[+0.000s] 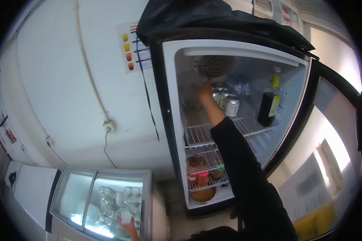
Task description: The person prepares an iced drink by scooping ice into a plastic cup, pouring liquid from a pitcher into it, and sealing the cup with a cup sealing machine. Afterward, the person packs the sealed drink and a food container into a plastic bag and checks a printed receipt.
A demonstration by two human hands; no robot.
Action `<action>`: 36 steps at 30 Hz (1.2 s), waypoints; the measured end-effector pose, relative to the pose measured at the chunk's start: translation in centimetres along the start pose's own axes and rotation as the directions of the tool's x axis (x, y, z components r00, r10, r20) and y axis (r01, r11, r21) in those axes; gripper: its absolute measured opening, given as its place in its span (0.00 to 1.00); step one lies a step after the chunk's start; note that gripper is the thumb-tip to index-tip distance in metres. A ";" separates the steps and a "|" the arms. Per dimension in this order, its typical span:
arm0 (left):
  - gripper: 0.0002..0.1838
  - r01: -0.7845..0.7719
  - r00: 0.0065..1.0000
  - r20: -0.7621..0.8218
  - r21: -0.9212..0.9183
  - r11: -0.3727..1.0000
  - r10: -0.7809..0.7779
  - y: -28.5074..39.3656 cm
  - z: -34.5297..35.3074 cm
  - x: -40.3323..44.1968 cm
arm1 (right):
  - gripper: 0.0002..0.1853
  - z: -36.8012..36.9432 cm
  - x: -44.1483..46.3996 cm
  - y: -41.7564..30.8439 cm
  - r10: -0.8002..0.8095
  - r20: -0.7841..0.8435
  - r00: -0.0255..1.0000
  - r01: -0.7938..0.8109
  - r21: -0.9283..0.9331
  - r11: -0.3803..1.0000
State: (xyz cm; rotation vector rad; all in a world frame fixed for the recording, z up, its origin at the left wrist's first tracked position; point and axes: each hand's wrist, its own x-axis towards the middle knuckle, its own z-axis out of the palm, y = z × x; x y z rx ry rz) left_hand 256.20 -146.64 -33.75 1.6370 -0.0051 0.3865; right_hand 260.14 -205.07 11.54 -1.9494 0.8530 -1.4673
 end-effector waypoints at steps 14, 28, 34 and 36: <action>0.34 -0.272 0.891 -0.091 0.678 0.683 0.445 10.5 -10.4 2.3 | 0.11 -19.8 -13.3 -9.8 -0.352 -0.200 0.914 0.394 0.239 0.887; 0.27 0.315 0.202 0.971 -0.187 0.930 0.127 31.3 0.2 7.7 | 0.11 -16.5 -44.2 -11.9 -0.081 0.165 0.983 0.027 0.310 0.950; 0.20 0.265 0.301 0.953 -0.056 0.963 -0.028 24.2 1.9 12.6 | 0.16 -8.4 -51.9 -10.6 -0.261 0.445 0.856 0.112 0.334 0.936; 0.18 0.254 0.322 0.946 -0.059 0.966 -0.027 21.6 1.4 14.4 | 0.21 -5.8 -53.8 -9.9 -0.227 0.486 0.844 0.044 0.359 0.932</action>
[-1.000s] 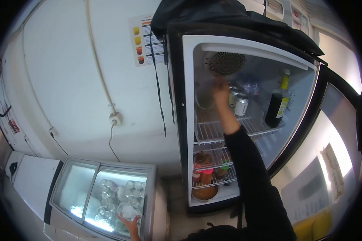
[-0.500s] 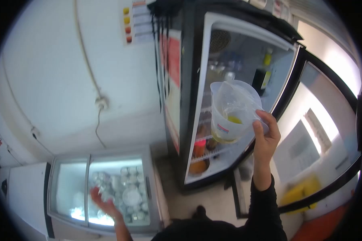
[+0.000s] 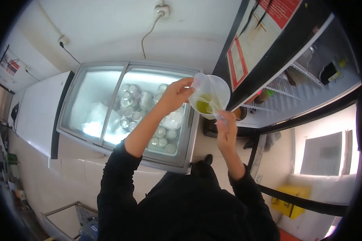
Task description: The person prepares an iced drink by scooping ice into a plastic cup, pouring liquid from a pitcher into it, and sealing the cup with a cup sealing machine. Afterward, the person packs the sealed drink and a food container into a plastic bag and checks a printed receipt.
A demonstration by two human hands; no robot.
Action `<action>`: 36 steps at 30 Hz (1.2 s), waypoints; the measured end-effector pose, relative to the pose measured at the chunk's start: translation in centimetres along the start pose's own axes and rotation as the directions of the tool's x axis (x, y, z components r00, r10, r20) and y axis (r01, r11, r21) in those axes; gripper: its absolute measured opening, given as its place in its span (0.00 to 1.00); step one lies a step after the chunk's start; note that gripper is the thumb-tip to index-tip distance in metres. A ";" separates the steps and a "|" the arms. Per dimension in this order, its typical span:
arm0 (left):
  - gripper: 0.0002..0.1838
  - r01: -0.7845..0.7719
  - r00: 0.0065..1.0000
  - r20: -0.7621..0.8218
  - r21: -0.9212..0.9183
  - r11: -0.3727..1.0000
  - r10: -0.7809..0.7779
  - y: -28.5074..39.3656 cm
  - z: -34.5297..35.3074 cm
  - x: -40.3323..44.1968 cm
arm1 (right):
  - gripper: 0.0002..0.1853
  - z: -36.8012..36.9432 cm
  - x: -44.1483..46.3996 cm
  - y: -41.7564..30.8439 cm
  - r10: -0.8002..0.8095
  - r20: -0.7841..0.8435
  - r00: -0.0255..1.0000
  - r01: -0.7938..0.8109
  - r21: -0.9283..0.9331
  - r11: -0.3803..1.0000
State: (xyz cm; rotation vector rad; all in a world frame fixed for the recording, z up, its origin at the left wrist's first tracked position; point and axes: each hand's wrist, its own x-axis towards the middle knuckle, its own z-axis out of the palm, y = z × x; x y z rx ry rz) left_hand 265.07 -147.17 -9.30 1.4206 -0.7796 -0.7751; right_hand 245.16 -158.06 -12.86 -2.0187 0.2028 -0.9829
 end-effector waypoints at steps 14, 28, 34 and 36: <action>0.18 -0.141 0.982 -0.141 -0.119 0.983 0.124 -9.7 -6.9 -1.3 | 0.41 6.9 -0.3 5.5 0.070 0.261 0.963 -0.020 -0.190 0.982; 0.18 -0.195 0.954 -0.252 -0.108 0.975 0.163 -11.8 -6.3 -3.7 | 0.37 7.8 -1.7 6.9 -0.045 0.294 0.955 0.124 -0.256 0.959; 0.19 -0.191 0.954 -0.255 -0.101 0.976 0.160 -12.3 -6.1 -3.5 | 0.36 7.8 -1.8 7.8 -0.091 0.290 0.953 0.170 -0.262 0.950; 0.19 -0.188 0.956 -0.253 -0.143 0.972 0.147 -12.5 -6.1 -3.4 | 0.36 7.7 -1.8 7.8 -0.096 0.291 0.952 0.177 -0.268 0.947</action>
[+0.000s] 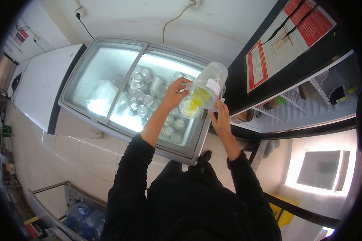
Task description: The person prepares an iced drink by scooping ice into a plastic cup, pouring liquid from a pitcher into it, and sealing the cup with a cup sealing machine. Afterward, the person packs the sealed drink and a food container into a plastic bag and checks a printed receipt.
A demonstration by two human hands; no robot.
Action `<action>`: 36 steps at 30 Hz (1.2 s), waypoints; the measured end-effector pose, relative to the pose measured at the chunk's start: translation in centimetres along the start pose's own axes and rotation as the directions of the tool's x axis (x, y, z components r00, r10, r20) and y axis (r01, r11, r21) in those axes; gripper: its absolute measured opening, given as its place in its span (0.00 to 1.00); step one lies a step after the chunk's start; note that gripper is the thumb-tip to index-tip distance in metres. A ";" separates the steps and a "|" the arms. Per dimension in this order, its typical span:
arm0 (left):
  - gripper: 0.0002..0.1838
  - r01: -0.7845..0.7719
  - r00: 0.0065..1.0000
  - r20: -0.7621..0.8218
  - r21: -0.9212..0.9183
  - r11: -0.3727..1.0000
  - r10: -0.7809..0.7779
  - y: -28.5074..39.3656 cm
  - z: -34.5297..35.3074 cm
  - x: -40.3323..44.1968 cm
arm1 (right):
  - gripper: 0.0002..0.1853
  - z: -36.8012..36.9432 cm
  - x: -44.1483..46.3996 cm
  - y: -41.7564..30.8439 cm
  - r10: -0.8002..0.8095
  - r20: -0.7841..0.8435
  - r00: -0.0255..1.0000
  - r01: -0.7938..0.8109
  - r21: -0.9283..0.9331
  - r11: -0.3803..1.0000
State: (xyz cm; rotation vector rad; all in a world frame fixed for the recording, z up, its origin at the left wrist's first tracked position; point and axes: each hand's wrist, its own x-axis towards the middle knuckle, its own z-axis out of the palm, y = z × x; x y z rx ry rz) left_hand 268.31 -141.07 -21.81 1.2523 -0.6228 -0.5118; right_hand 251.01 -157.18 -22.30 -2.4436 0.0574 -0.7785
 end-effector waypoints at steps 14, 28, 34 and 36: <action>0.20 -0.014 1.000 -0.008 -0.020 1.000 0.013 0.7 0.6 0.5 | 0.34 -0.8 0.6 -0.3 -0.025 -0.016 1.000 0.025 -0.021 0.999; 0.20 -0.028 0.999 -0.034 -0.013 1.000 0.027 0.0 0.5 0.3 | 0.34 -0.7 0.5 -0.6 -0.053 -0.031 0.998 0.052 -0.039 0.998; 0.20 -0.023 0.999 -0.037 -0.029 0.999 0.022 0.0 0.5 0.3 | 0.33 -0.7 0.4 -0.7 -0.058 -0.036 0.998 0.056 -0.052 0.997; 0.20 -0.034 0.999 -0.033 -0.033 0.999 0.033 0.0 0.5 0.4 | 0.33 -0.7 0.4 -0.6 -0.061 -0.031 0.998 0.059 -0.056 0.997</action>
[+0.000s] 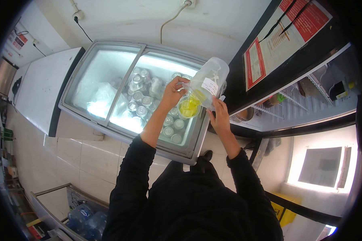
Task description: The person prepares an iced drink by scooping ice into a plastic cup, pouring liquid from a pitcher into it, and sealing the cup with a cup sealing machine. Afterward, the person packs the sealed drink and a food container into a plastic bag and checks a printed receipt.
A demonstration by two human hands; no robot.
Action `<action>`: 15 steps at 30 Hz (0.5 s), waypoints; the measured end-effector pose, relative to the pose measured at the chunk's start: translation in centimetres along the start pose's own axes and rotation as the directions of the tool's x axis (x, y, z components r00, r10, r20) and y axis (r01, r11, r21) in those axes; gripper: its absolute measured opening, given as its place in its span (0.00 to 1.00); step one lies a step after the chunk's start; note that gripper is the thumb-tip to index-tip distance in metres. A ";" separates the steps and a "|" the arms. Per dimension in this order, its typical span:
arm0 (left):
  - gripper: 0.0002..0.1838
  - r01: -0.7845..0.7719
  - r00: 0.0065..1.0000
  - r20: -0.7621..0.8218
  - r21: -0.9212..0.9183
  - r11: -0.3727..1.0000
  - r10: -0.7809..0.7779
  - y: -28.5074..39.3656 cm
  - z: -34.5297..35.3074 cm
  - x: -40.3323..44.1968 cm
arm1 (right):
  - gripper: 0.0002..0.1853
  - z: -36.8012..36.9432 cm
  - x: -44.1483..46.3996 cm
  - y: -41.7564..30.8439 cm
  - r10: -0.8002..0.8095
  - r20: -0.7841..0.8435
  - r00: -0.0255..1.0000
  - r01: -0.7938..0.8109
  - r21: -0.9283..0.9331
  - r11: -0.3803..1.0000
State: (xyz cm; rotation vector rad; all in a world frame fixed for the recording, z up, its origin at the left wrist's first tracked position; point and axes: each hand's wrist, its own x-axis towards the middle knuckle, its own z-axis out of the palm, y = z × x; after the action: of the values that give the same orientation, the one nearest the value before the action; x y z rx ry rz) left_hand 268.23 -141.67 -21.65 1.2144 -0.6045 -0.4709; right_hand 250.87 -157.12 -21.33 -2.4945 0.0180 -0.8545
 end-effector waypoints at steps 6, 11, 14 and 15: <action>0.19 0.000 1.000 -0.007 0.004 1.000 0.000 -0.2 -0.1 -0.1 | 0.34 0.1 0.0 -0.1 -0.054 -0.018 0.998 0.053 -0.029 0.998; 0.18 -0.015 1.000 0.000 -0.013 1.000 0.015 -0.4 -0.4 -0.1 | 0.34 0.1 0.1 -0.4 -0.061 -0.010 0.998 0.060 -0.038 0.997; 0.18 -0.020 1.000 0.004 -0.022 1.000 0.020 -0.3 -0.4 -0.3 | 0.33 0.3 0.0 -0.3 -0.043 0.001 0.999 0.043 -0.045 0.998; 0.18 -0.022 1.000 0.004 -0.022 1.000 0.022 -0.3 -0.5 -0.3 | 0.32 0.3 0.0 -0.3 -0.036 0.005 0.999 0.036 -0.049 0.998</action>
State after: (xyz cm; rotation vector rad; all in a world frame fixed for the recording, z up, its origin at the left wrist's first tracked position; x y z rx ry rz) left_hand 268.31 -141.23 -22.07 1.1855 -0.6140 -0.4603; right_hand 251.01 -156.69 -21.33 -2.5494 -0.0069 -0.8736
